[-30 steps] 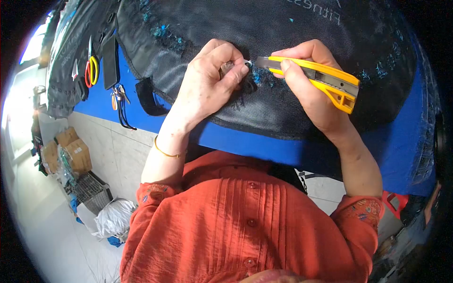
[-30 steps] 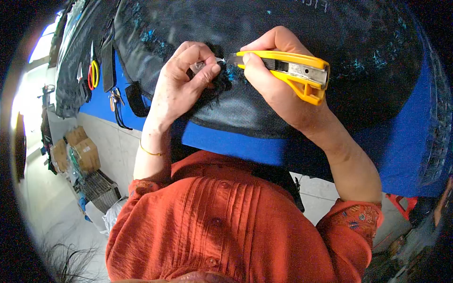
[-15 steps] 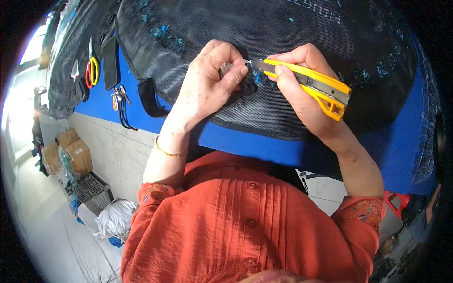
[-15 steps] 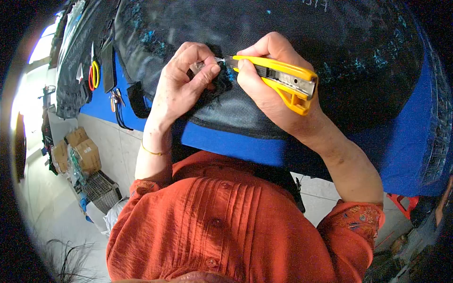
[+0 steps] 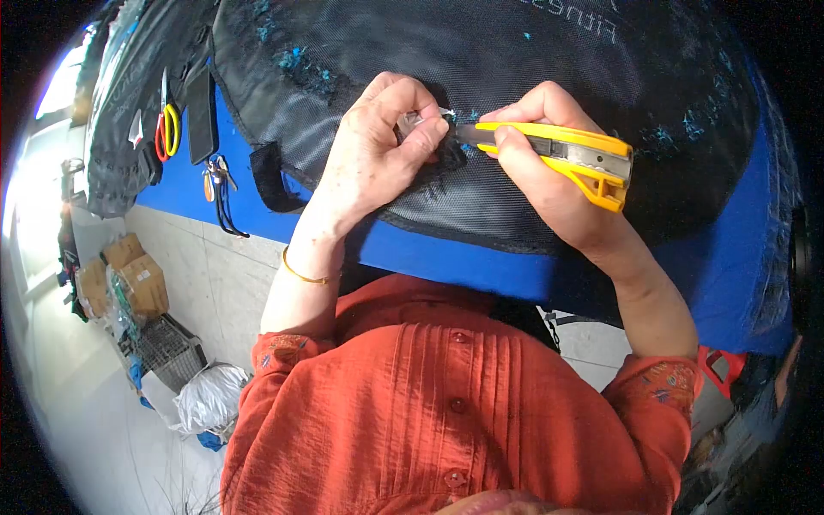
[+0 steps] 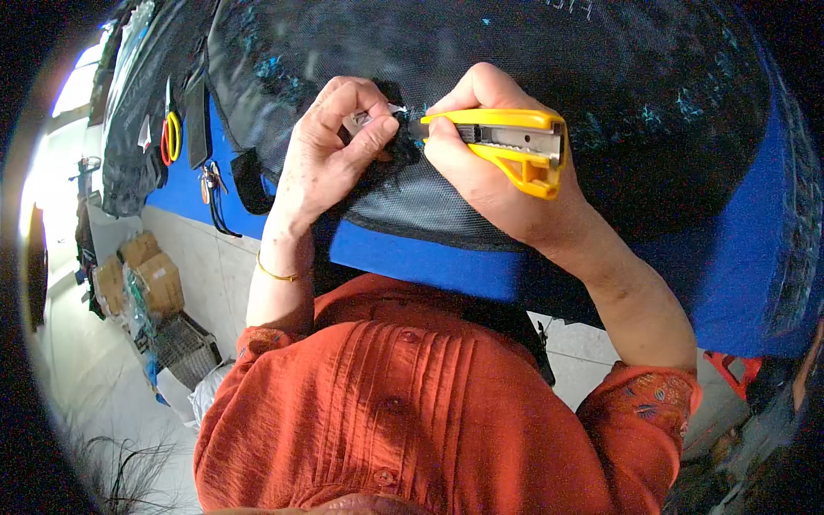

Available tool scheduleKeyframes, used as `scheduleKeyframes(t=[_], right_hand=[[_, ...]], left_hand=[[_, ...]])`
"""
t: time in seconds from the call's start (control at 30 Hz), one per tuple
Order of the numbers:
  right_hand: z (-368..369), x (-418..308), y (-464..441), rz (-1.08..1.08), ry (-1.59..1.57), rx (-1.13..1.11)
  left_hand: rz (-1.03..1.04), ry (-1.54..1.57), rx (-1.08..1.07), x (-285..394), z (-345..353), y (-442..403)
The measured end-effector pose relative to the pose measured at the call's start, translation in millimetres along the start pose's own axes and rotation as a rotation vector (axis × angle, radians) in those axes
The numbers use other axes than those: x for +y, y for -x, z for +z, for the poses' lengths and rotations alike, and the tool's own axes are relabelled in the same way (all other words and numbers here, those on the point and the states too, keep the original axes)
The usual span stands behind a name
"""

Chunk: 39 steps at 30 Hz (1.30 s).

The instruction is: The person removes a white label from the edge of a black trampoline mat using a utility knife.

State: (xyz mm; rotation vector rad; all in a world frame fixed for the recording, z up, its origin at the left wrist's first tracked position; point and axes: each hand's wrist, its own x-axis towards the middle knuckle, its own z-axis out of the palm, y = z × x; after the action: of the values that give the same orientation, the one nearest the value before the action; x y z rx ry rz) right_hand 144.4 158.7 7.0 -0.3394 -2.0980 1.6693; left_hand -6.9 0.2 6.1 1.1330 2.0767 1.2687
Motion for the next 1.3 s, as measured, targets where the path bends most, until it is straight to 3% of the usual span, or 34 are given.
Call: scheduleKeyframes(t=[0.7, 1.1, 1.2, 1.27, 1.3], right_hand=[[-1, 14, -7, -0.001, -0.122, 0.037], [-2, 14, -7, 0.024, -0.102, 0.036], [-2, 12, -7, 0.005, -0.112, 0.053], [-2, 12, -8, 0.014, -0.136, 0.057], [-3, 13, -8, 0.018, -0.160, 0.060]], left_hand=[[0.166, -0.379, 0.192, 18, 16, 6], [0.038, -0.438, 0.061, 19, 5, 0], [-0.031, -0.332, 0.038, 21, 4, 0], [-0.240, -0.212, -0.029, 26, 0, 0], [-0.240, -0.211, -0.032, 24, 1, 0]])
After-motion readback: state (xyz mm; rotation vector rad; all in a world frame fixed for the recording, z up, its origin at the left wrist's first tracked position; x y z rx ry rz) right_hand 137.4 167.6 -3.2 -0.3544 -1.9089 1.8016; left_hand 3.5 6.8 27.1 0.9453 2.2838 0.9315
